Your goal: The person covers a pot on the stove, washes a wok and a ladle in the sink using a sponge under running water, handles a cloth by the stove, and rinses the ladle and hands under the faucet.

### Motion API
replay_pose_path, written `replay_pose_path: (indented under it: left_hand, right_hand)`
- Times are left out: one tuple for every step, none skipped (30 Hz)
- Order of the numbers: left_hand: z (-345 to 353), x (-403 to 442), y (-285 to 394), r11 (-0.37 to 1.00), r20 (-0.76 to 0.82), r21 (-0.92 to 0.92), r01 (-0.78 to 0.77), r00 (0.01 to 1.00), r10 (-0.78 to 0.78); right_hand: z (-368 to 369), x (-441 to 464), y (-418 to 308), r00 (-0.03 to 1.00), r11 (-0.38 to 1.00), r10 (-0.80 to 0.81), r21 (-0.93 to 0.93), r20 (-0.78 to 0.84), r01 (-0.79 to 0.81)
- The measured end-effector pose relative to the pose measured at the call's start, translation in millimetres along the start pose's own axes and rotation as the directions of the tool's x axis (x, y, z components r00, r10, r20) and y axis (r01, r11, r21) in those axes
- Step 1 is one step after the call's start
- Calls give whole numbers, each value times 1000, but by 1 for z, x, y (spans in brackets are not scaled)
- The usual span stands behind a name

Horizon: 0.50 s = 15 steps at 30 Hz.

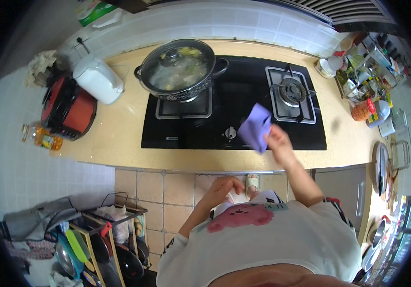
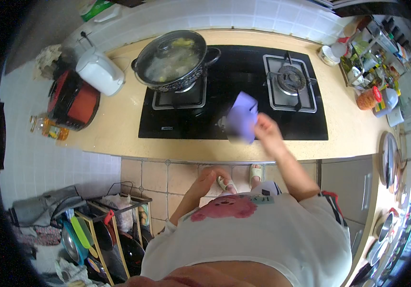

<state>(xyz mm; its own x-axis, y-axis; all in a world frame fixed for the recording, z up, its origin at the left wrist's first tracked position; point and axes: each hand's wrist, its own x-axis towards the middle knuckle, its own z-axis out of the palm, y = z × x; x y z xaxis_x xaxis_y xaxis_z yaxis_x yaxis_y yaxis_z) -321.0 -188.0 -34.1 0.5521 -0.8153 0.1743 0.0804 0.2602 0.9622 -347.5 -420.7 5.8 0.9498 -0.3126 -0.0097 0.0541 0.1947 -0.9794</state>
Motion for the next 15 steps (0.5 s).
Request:
replay_pose_path:
  left_hand:
    - [8, 13, -2, 998, 80, -52, -33, 996, 37]
    - [14, 22, -4, 992, 157, -107, -60, 985, 76]
    - [16, 30, -5, 990, 193, -115, 83, 979, -59]
    - [18, 36, -7, 969, 230, -112, 222, 954, -193]
    - [22, 41, -9, 929, 264, -99, 356, 910, -320]
    - [30, 42, -18, 898, 263, -193, 396, 902, -342]
    - [39, 42, -24, 893, 258, -168, 418, 893, -369]
    - [49, 42, -27, 887, 250, -144, 438, 884, -396]
    - [60, 43, -29, 883, 239, -117, 455, 876, -419]
    - [73, 45, -31, 897, 192, -114, 427, 895, -402]
    - [87, 46, -34, 896, 164, -51, 441, 889, -428]
    - [99, 48, -37, 890, 134, 11, 457, 881, -454]
    - [109, 47, -40, 879, 101, 73, 471, 874, -476]
    - [115, 46, -45, 834, 74, 136, 535, 834, -547]
    - [124, 43, -50, 860, 38, 89, 503, 861, -508]
  right_hand:
    - [6, -19, 15, 996, 991, 72, 106, 44, -76]
    - [7, -37, 39, 976, 963, 215, 163, 18, -215]
    - [6, -56, 53, 934, 903, 331, 243, 134, -355]
    - [20, -73, 43, 912, 777, 308, 482, 271, -406]
    - [35, -83, 27, 918, 789, 386, 483, 93, -380]
    - [34, -91, 19, 908, 772, 418, 518, 20, -367]
    - [32, -99, 15, 891, 756, 450, 552, -49, -352]
    - [25, -109, 19, 905, 777, 421, 541, -67, -321]
    - [16, -120, 27, 918, 799, 387, 527, -84, -289]
    - [8, -130, 34, 932, 821, 349, 511, -98, -254]
    - [4, -140, 39, 922, 836, 338, 509, -188, -203]
    - [2, -150, 43, 903, 850, 327, 505, -277, -153]
    - [-1, -161, 46, 877, 862, 315, 497, -363, -104]
    - [-3, -173, 40, 867, 869, 272, 494, -417, -35]
    - [-6, -187, 34, 857, 944, 164, 330, -489, 8]
